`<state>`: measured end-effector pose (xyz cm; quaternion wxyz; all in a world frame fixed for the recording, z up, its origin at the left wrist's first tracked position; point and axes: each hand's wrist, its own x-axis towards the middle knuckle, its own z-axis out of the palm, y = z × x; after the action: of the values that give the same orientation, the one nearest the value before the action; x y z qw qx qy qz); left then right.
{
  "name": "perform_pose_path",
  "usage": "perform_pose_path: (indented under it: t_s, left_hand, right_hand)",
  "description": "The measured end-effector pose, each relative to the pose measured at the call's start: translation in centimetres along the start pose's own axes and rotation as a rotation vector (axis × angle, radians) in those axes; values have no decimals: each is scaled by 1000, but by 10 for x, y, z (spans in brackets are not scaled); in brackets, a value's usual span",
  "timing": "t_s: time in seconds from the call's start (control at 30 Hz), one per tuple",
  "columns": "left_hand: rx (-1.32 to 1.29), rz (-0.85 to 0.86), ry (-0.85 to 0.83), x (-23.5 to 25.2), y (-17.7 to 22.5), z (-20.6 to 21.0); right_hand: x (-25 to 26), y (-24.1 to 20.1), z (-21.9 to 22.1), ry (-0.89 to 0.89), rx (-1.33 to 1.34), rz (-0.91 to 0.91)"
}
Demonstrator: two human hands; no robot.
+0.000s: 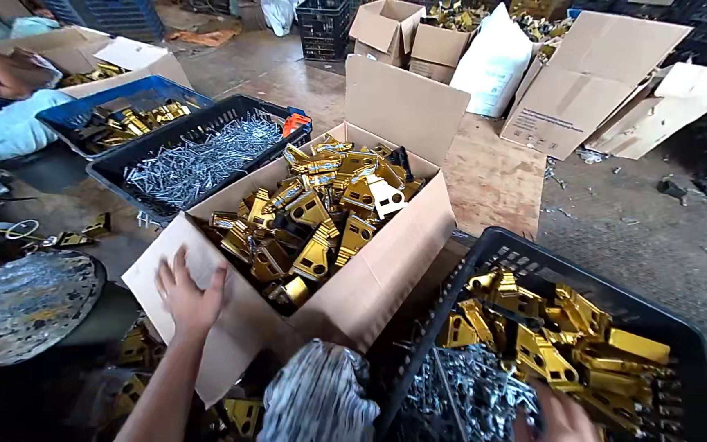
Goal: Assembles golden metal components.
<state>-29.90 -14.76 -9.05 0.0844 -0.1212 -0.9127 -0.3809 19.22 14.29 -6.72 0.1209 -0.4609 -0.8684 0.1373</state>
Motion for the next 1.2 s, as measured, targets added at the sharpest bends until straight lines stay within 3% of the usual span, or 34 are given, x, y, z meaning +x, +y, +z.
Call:
perform_pose_path:
  t_s: [0.07,0.17,0.27,0.37,0.53,0.7,0.93,1.03,1.2]
  left_hand:
    - [-203,-390,-148,-18,-11,13]
    - [-568,-586,-361,-44,10,46]
    - [-784,-657,-413,-55,24,65]
    - [-826,-685,-470,-50,26,64]
    - [-822,-691,-507,-61,45,57]
    - [-840,-564,-589,-107,70,62]
    - [-871,-697,-585,-94,72,58]
    - [-879,-695,-552,-104,65,54]
    - [-809,-626,-557,-111,71,39]
  right_hand:
    - [27,-77,20,5,117,-336]
    - [78,-180,67,13,124,-727]
    - [122,-245,90,-256,-29,-769]
    - [138,-274,108,-439,-177,-787]
    - [132,-251,102,-490,-218,-813]
    - [115,-174,102,-82,-222,-921]
    - [143,-195,83,-440,-156,-634]
    - [122,-184,86,-436,-139,-672]
    - [86,-169,101,-165,33,-651]
